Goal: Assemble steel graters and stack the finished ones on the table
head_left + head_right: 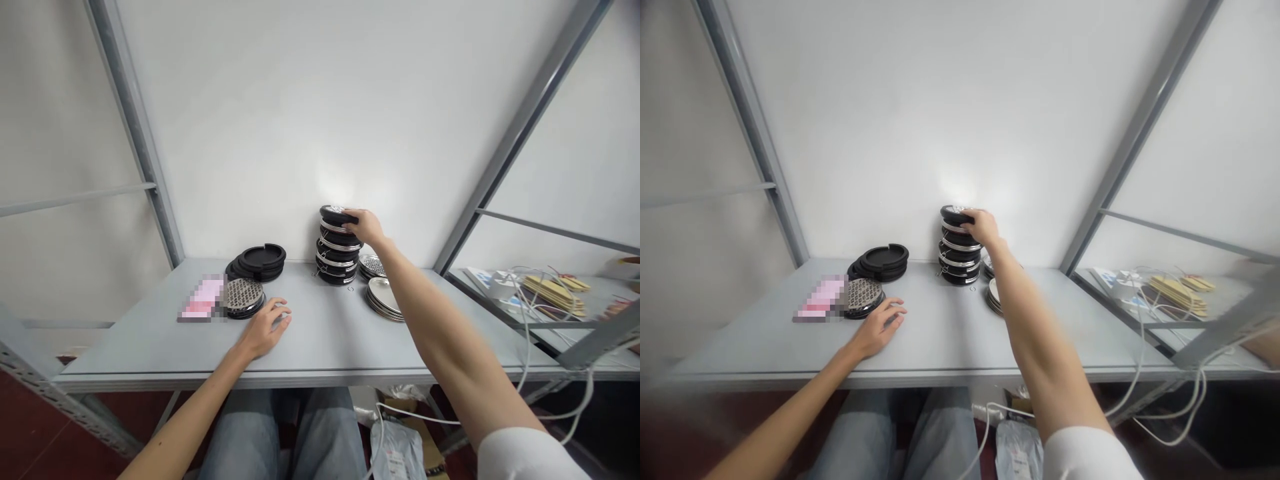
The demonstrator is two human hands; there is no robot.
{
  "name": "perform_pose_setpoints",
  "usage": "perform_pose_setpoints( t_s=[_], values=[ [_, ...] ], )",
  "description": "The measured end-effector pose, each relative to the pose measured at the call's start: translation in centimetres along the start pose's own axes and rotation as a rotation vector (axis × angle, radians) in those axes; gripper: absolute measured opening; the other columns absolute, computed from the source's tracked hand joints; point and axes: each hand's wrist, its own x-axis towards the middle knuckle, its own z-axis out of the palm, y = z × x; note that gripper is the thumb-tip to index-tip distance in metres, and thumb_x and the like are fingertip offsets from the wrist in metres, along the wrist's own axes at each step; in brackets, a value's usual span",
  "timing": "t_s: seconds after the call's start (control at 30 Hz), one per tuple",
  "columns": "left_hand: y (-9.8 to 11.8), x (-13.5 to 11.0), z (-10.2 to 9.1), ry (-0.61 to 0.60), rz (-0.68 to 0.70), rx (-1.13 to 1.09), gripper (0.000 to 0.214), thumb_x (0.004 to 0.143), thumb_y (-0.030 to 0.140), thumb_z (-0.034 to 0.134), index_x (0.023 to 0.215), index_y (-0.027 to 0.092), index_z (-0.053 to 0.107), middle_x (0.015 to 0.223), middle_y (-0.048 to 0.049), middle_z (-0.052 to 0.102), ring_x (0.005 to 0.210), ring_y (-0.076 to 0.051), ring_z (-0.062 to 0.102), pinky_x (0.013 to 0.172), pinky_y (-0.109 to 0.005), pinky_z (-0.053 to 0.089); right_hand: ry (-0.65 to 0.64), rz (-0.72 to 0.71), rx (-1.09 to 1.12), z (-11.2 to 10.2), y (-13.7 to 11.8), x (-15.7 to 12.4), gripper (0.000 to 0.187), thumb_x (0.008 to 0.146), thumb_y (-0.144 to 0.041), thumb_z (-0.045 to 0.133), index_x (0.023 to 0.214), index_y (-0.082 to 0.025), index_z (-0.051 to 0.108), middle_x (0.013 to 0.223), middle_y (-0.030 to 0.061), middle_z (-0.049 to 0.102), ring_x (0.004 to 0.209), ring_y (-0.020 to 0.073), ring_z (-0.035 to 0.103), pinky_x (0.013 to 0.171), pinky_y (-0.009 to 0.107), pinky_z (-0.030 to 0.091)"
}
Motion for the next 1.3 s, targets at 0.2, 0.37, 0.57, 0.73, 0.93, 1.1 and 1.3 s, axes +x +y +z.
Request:
perform_pose_setpoints(
  t_s=[0.2, 0.37, 0.57, 0.73, 0.93, 1.1, 1.3],
  values=[
    [-0.1, 0.0, 0.0, 0.023, 0.006, -0.01, 0.025, 0.094, 0.034, 0.046, 0.101, 0.021, 0.066, 0.119, -0.0089, 0.057, 0.101, -0.021, 0.061, 0.092, -0.036, 0.047, -0.06, -0.008, 0.053, -0.3, 0.4, -0.1, 0.04, 0.078, -0.025, 0.066, 0.118, -0.02, 0.066, 0.124, 0.0066, 0.064, 0.114, 0.0245, 0.058, 0.1, 0.04, 0.045],
    [0.0, 0.0, 0.0, -0.005, 0.017, -0.017, 0.025, 0.095, 0.034, 0.046, 0.099, 0.02, 0.066, 0.115, -0.0079, 0.058, 0.095, -0.019, 0.062, 0.091, -0.034, 0.047, -0.112, -0.046, 0.028, -0.5, 0.3, -0.6, 0.041, 0.08, -0.026, 0.064, 0.12, -0.018, 0.064, 0.124, 0.0087, 0.063, 0.117, 0.024, 0.056, 0.104, 0.042, 0.041],
    [0.3, 0.3, 0.0, -0.032, 0.035, -0.016, 0.025, 0.096, 0.032, 0.043, 0.092, 0.019, 0.064, 0.103, -0.0057, 0.061, 0.094, -0.018, 0.06, 0.089, -0.033, 0.046, -0.004, -0.051, -0.074, -0.4, 0.4, -1.1, 0.043, 0.079, -0.027, 0.067, 0.121, -0.017, 0.063, 0.131, 0.0119, 0.057, 0.123, 0.0283, 0.05, 0.108, 0.045, 0.037],
    [0.3, 0.2, 0.2, -0.019, 0.026, -0.017, 0.022, 0.096, 0.031, 0.044, 0.094, 0.019, 0.063, 0.097, -0.0048, 0.063, 0.089, -0.017, 0.06, 0.085, -0.032, 0.047, -0.02, -0.035, -0.034, -0.3, 0.2, -1.3, 0.036, 0.08, -0.026, 0.064, 0.115, -0.02, 0.066, 0.121, 0.0085, 0.064, 0.113, 0.026, 0.057, 0.102, 0.045, 0.043],
    [0.0, 0.1, 0.3, -0.009, -0.011, -0.009, 0.019, 0.093, 0.03, 0.048, 0.103, 0.019, 0.062, 0.099, -0.005, 0.064, 0.085, -0.017, 0.062, 0.083, -0.031, 0.048, -0.009, -0.085, -0.038, -0.9, 0.1, -1.5, 0.044, 0.077, -0.026, 0.065, 0.12, -0.015, 0.062, 0.124, 0.0127, 0.062, 0.12, 0.0285, 0.053, 0.106, 0.046, 0.04],
    [-0.2, 0.3, 0.6, 0.008, 0.013, 0.024, 0.016, 0.093, 0.025, 0.047, 0.096, 0.019, 0.062, 0.095, -0.0044, 0.064, 0.086, -0.017, 0.061, 0.082, -0.031, 0.048, 0.258, -0.084, 0.033, -1.7, -1.8, -5.2, 0.047, 0.085, -0.024, 0.053, 0.131, -0.013, 0.052, 0.127, 0.0155, 0.059, 0.119, 0.0289, 0.053, 0.103, 0.047, 0.043],
    [-0.5, 0.3, 0.9, 0.035, -0.001, 0.072, 0.015, 0.092, 0.022, 0.047, 0.09, 0.018, 0.062, 0.089, -0.0045, 0.064, 0.082, -0.017, 0.061, 0.079, -0.031, 0.048, -0.015, -0.181, 0.239, 0.4, -5.9, -15.6, 0.025, 0.091, -0.025, 0.047, 0.109, -0.022, 0.065, 0.103, 0.0077, 0.07, 0.096, 0.0222, 0.065, 0.089, 0.038, 0.051]
  ],
)
